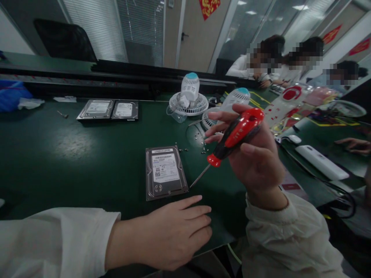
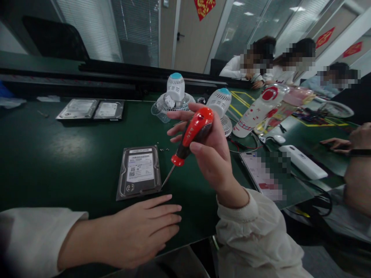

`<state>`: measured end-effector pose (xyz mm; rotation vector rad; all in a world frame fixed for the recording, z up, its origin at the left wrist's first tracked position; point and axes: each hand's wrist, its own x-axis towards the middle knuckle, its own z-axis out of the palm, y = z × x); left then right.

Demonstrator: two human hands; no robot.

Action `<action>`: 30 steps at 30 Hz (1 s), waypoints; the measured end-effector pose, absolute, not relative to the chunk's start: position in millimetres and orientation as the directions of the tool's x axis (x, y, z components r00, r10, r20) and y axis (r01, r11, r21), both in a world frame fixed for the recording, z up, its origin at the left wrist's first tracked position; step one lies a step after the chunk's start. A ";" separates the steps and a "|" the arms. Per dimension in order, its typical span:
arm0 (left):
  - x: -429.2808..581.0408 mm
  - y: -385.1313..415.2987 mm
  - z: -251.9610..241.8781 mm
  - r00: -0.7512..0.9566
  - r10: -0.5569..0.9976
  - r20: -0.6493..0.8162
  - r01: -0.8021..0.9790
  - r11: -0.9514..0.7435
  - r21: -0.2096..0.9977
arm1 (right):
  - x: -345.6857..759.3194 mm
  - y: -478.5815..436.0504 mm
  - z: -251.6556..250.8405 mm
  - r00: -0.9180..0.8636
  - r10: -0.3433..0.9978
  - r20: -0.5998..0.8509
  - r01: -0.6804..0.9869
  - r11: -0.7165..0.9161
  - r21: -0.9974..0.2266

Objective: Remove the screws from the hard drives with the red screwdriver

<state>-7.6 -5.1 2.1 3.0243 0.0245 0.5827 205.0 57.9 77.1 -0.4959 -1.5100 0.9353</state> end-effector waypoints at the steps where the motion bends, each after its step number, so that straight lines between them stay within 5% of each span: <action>1: -7.6 -5.4 1.8 0.931 0.039 0.364 0.015 -0.998 0.069 | 205.2 56.5 77.8 -0.181 0.784 0.594 -0.209 0.560 -0.802; 8: -7.0 -6.6 0.4 0.936 0.062 0.347 0.040 -0.997 0.070 | 201.0 51.3 74.9 -0.075 0.689 0.721 -0.081 0.717 -0.693; 16: -6.7 -7.4 1.3 0.938 0.079 0.336 0.050 -0.994 0.093 | 204.0 51.8 78.4 -0.197 0.771 0.606 -0.249 0.558 -0.791; 22: -7.2 -7.0 -0.2 0.937 0.074 0.340 0.044 -0.994 0.095 | 203.1 52.9 75.7 -0.072 0.706 0.704 -0.036 0.704 -0.710; 30: -6.5 -6.4 1.2 0.932 0.098 0.350 0.059 -0.991 0.120 | 205.2 53.4 78.1 -0.184 0.772 0.608 -0.215 0.572 -0.792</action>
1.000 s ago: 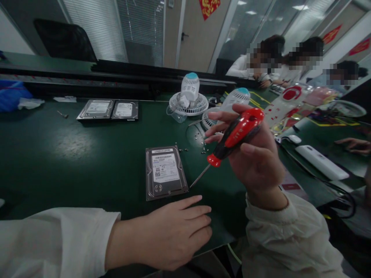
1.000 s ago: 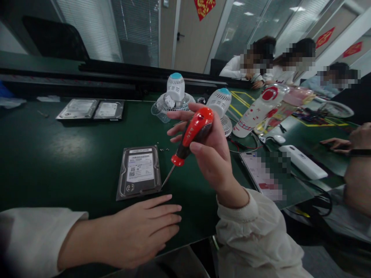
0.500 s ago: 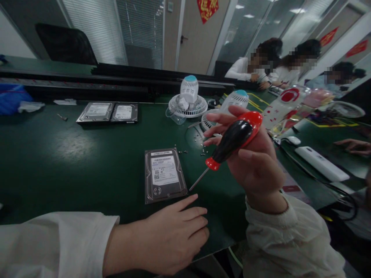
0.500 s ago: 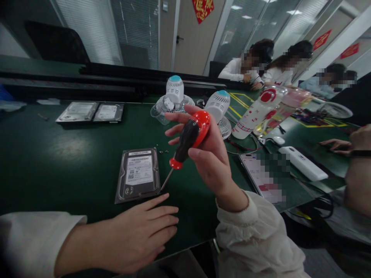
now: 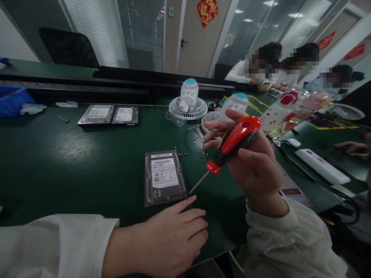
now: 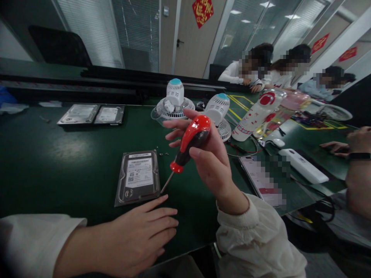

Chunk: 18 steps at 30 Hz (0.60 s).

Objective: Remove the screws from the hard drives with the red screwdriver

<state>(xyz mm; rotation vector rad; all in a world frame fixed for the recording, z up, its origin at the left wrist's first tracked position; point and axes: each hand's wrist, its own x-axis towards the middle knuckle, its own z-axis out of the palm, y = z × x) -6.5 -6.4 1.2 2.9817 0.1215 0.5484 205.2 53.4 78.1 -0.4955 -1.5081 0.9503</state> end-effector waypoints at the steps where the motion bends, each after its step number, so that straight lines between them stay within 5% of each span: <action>1: -6.5 -6.4 1.2 0.933 0.102 0.344 0.065 -0.991 0.116 | 205.7 52.6 78.3 -0.175 0.779 0.602 -0.188 0.574 -0.797; 6: -7.3 -6.9 -0.4 0.926 0.113 0.360 0.080 -0.991 0.105 | 206.7 52.5 75.1 -0.088 0.721 0.687 -0.048 0.686 -0.726; 13: -7.3 -8.1 -2.1 0.929 0.132 0.345 0.094 -0.988 0.125 | 206.5 58.5 75.3 -0.200 0.748 0.633 -0.278 0.576 -0.769; 18: -6.9 -7.9 -1.7 0.926 0.123 0.356 0.090 -0.990 0.108 | 207.9 59.9 75.1 -0.150 0.759 0.634 -0.153 0.616 -0.773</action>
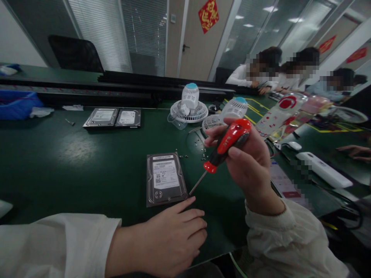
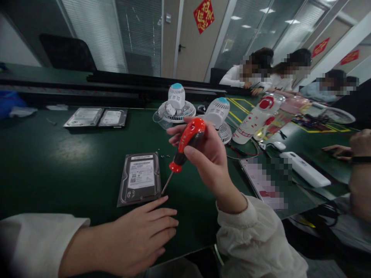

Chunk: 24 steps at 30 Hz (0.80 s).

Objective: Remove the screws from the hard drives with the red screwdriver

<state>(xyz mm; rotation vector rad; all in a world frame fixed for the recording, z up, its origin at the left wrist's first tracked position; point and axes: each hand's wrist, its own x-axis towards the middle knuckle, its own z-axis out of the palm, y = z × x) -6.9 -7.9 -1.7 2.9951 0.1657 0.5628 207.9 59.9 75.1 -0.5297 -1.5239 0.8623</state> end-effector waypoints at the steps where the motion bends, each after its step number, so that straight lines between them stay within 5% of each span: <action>1: -6.8 -7.9 -1.7 0.926 0.121 0.358 0.089 -0.991 0.104 | 208.2 60.4 74.4 -0.129 0.743 0.656 -0.118 0.646 -0.754; 9: -7.3 -7.1 -0.6 0.925 0.140 0.353 0.097 -0.986 0.137 | 207.8 60.9 76.2 -0.185 0.752 0.632 -0.275 0.578 -0.768; 16: -8.0 -7.1 -0.3 0.937 0.138 0.321 0.101 -0.986 0.130 | 208.7 61.4 73.3 -0.124 0.702 0.702 -0.118 0.691 -0.713; 24: -8.0 -8.0 -2.7 0.932 0.134 0.337 0.097 -0.987 0.125 | 207.0 60.3 73.7 -0.203 0.733 0.649 -0.263 0.598 -0.757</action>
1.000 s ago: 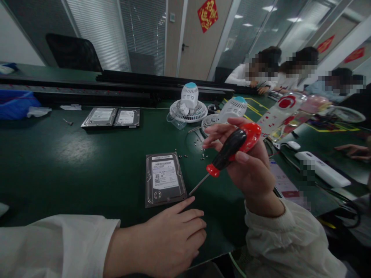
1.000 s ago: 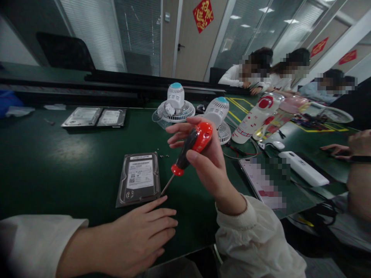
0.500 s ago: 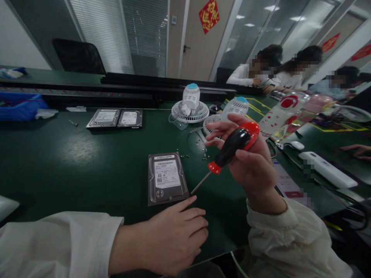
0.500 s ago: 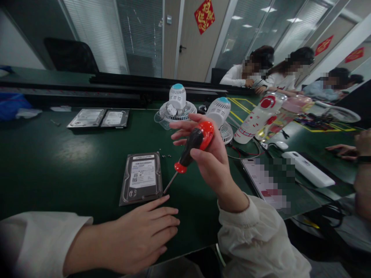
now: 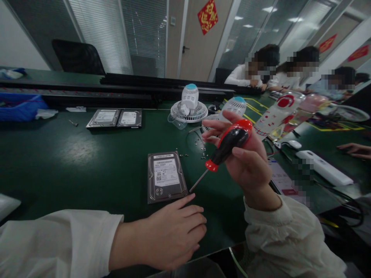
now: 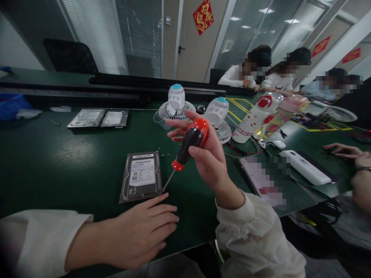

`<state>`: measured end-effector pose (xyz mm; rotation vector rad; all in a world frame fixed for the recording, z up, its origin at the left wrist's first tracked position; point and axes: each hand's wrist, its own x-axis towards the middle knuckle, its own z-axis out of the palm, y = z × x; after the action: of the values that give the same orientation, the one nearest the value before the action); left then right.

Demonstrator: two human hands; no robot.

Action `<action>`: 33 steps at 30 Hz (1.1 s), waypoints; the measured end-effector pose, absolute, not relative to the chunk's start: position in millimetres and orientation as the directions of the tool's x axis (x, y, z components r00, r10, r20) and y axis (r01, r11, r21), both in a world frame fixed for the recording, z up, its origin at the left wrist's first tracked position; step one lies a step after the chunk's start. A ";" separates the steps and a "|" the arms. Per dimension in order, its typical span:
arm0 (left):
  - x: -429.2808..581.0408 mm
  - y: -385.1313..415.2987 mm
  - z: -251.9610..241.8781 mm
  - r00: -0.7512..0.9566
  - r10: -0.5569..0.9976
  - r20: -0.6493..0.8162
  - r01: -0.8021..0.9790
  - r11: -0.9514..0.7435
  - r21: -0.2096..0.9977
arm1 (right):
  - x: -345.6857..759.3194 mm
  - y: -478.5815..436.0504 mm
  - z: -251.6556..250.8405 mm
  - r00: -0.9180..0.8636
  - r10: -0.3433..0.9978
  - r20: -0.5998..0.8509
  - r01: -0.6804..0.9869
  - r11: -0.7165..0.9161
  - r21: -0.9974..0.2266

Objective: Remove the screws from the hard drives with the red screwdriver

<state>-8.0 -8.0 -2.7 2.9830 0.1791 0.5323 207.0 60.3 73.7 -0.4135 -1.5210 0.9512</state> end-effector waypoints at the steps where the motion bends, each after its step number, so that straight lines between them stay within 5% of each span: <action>1: -7.9 -7.9 -2.2 0.933 0.133 0.334 0.096 -0.988 0.123 | 206.7 59.1 74.0 -0.188 0.734 0.652 -0.233 0.612 -0.756; 6: -7.2 -7.0 -0.6 0.933 0.131 0.336 0.100 -0.989 0.109 | 205.5 58.3 72.3 -0.084 0.677 0.731 -0.071 0.728 -0.682; 12: -7.6 -7.8 -3.4 0.932 0.138 0.334 0.102 -0.987 0.122 | 206.4 60.0 72.7 -0.187 0.740 0.646 -0.260 0.597 -0.759; 19: -8.0 -8.3 -2.2 0.935 0.133 0.330 0.099 -0.988 0.119 | 205.6 58.5 72.7 -0.118 0.707 0.697 -0.080 0.693 -0.716; 26: -8.3 -7.2 -0.9 0.933 0.126 0.338 0.095 -0.990 0.106 | 207.3 59.8 74.2 -0.204 0.756 0.622 -0.244 0.576 -0.780; 33: -7.1 -7.8 -3.6 0.931 0.128 0.341 0.099 -0.990 0.101 | 206.8 59.9 72.4 -0.070 0.712 0.698 -0.078 0.694 -0.716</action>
<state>-7.1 -7.8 -3.6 3.0060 0.1777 0.5393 206.8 59.9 72.4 -0.5461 -1.5123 0.7059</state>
